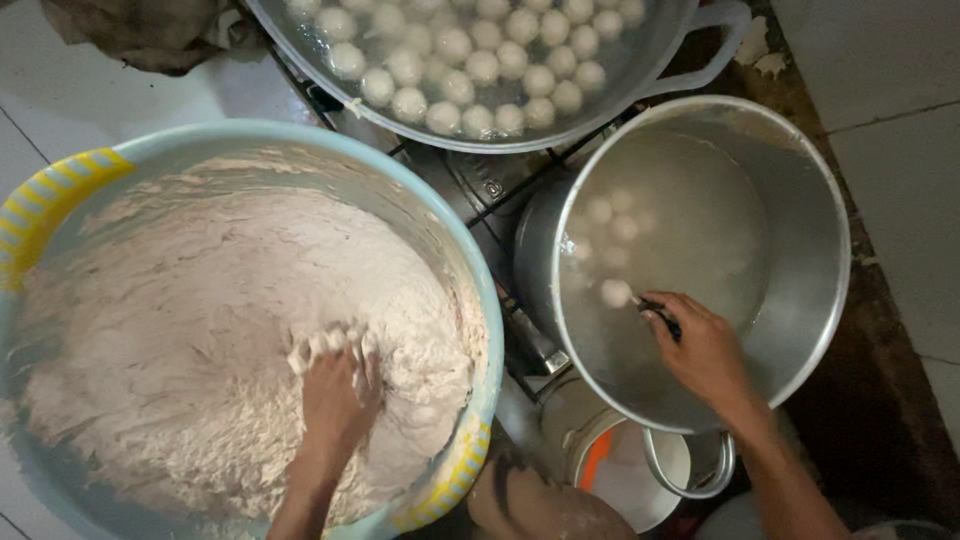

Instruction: The person scoops dough from a large basin using a small scoop and drops the formed balls into a pot of boiling water. Another person occasionally stirs the boiling pot with a wooden spoon.

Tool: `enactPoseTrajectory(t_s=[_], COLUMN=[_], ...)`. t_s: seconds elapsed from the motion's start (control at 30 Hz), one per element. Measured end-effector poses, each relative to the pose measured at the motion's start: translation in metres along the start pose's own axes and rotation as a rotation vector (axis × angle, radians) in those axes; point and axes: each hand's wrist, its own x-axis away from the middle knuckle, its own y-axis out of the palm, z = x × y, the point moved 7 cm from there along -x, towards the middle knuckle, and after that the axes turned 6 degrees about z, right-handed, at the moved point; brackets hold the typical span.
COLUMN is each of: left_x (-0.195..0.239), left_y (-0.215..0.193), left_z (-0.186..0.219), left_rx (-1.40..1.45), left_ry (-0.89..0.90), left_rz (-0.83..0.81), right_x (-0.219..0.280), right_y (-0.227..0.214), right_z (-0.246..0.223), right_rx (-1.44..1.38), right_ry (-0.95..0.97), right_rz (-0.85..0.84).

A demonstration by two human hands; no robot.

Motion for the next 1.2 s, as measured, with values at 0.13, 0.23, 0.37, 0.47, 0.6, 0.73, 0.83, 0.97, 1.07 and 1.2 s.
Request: enactPoseTrajectory(t_s=[0.13, 0.23, 0.37, 0.47, 0.6, 0.73, 0.83, 0.97, 1.07, 1.2], left_x=[0.032, 0.043, 0.060, 0.079, 0.069, 0.040, 0.023, 0.012, 0.011, 0.012], left_y=[0.013, 0.015, 0.043, 0.063, 0.024, -0.005, -0.054, -0.094, -0.080, -0.074], left_z=[0.006, 0.008, -0.014, -0.012, 0.049, 0.073, 0.104, 0.126, 0.123, 0.114], left_rx=[-0.009, 0.076, 0.351, 0.677, 0.431, 0.800, 0.927, 0.920, 0.851, 0.831], left_ry=[-0.002, -0.047, -0.343, -0.463, 0.294, -0.141, -0.082, 0.142, -0.023, -0.014], left_rz=[-0.064, -0.047, -0.235, -0.153, 0.241, 0.003, 0.011, 0.112, -0.020, -0.024], right_x=[-0.001, 0.002, 0.014, 0.036, 0.078, 0.084, 0.084, 0.084, 0.079, 0.081], right_y=[-0.006, -0.019, -0.043, -0.049, -0.041, -0.011, 0.006, 0.025, 0.055, 0.098], right_z=[-0.011, -0.016, -0.035, -0.068, -0.159, -0.213, -0.222, -0.214, -0.187, -0.164], right_rx=[-0.062, -0.112, -0.177, -0.245, -0.371, -0.483, -0.530, -0.568, -0.744, -0.966], right_ry=[-0.089, -0.125, -0.152, -0.077, -0.356, -0.417, -0.370, -0.415, -0.144, 0.137], right_rz=[0.041, 0.097, 0.208, 0.244, 0.324, 0.131, 0.046, -0.006, -0.223, -0.555])
